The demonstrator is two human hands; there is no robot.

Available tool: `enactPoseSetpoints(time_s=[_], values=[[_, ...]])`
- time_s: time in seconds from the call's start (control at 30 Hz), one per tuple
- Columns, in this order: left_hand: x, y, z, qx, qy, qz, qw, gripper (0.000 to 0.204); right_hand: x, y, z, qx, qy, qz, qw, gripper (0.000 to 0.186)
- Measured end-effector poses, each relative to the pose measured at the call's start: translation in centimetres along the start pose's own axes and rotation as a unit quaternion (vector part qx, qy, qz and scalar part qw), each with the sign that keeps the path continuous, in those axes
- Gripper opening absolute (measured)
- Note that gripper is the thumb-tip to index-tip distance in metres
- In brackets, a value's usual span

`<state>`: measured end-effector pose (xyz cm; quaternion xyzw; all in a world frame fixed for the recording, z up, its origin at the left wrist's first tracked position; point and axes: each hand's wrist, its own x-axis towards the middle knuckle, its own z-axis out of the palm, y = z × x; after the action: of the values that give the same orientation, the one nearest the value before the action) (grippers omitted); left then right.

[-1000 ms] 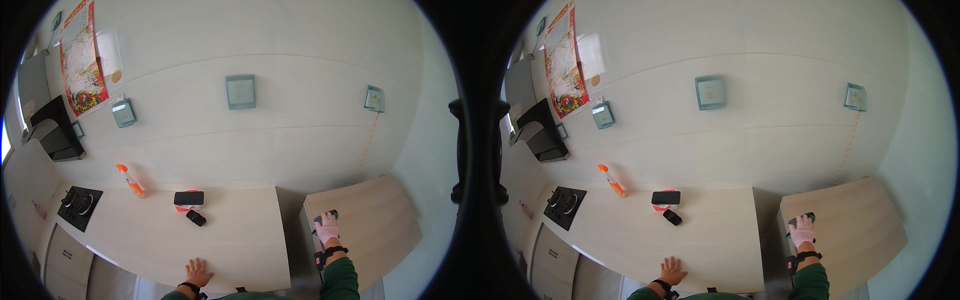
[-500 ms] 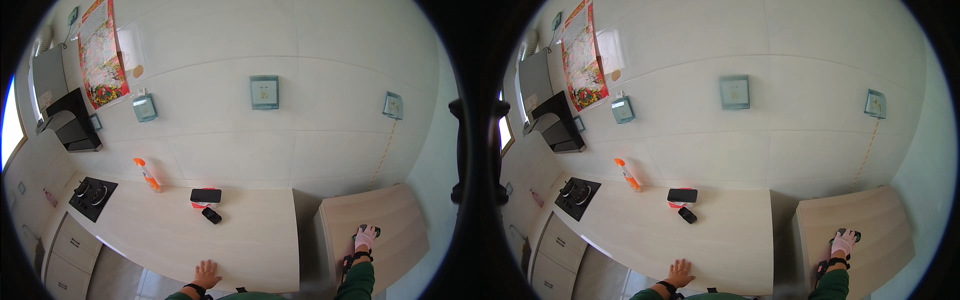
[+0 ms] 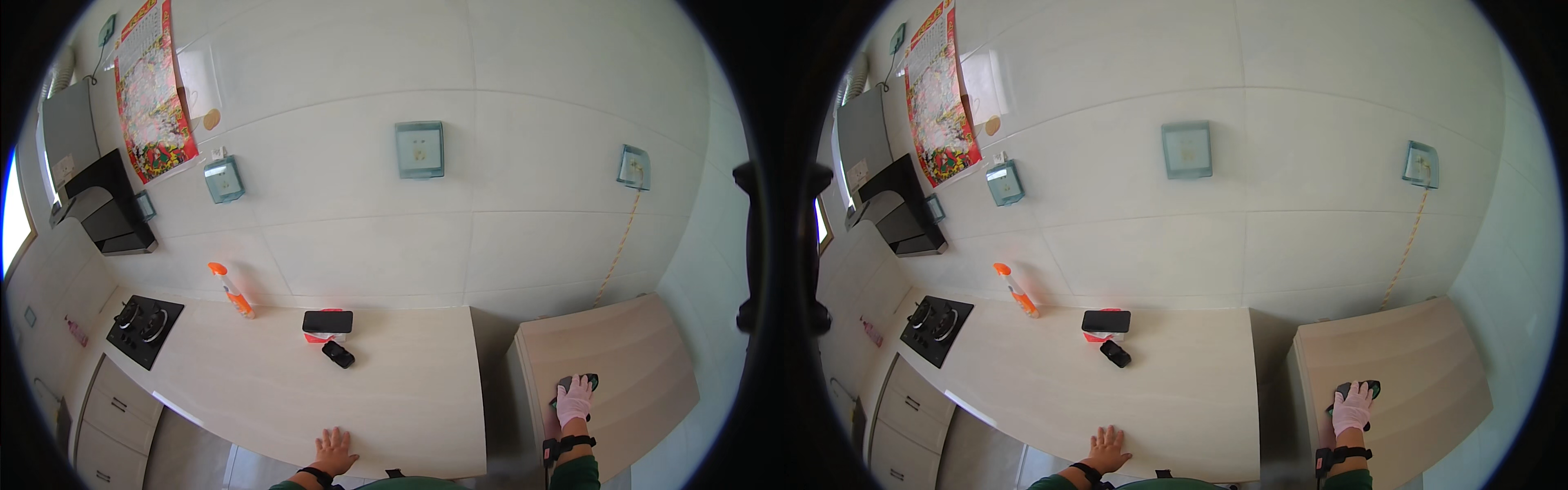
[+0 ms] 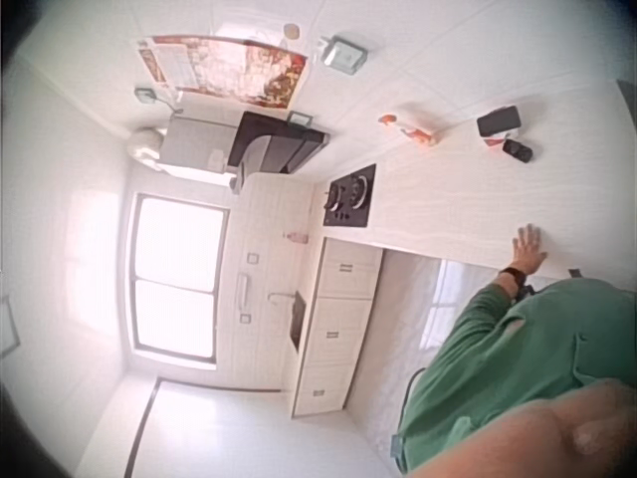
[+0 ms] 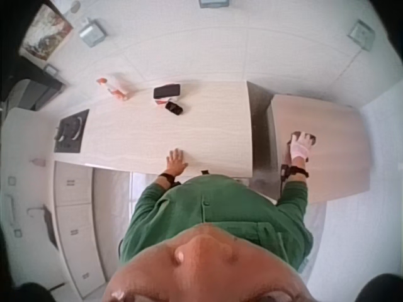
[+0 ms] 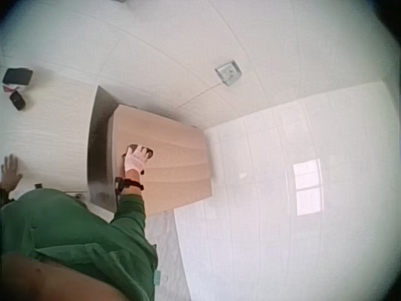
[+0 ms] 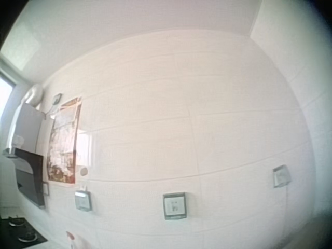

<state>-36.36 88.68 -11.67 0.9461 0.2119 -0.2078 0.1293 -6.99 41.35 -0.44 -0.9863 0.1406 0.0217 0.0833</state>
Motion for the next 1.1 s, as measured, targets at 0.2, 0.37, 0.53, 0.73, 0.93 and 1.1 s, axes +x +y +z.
enactPoseSetpoints(time_s=[0.2, 0.37, 0.53, 0.73, 0.93, 1.1], values=[[-0.4, 0.2, -0.3, -0.018, 0.005, 0.005, 1.0, 0.088, 0.5, -1.2, 0.0, -0.02, -0.007, -0.002, 1.0, 0.063], [-0.4, 0.4, -0.3, 0.013, -0.001, 0.0, 1.0, 0.092, 2.5, -3.2, 0.0, -0.016, -0.01, -0.041, 0.999, 0.062], [-0.4, 0.4, -0.3, 0.018, -0.012, -0.01, 1.0, 0.094, 5.7, -5.3, 0.4, -0.023, -0.009, -0.071, 0.997, 0.061], [-0.6, 0.3, -0.1, 0.002, -0.011, -0.016, 1.0, 0.093, 9.8, -7.9, 0.4, -0.031, -0.019, -0.074, 0.997, 0.06], [-0.7, 0.3, 0.0, -0.001, -0.017, -0.022, 1.0, 0.093, 13.2, -10.7, -0.3, -0.027, -0.019, -0.087, 0.996, 0.06], [-0.5, 0.6, -0.3, 0.021, -0.032, -0.034, 0.999, 0.094, 14.9, -12.2, 0.2, -0.028, -0.005, -0.106, 0.994, 0.056]])
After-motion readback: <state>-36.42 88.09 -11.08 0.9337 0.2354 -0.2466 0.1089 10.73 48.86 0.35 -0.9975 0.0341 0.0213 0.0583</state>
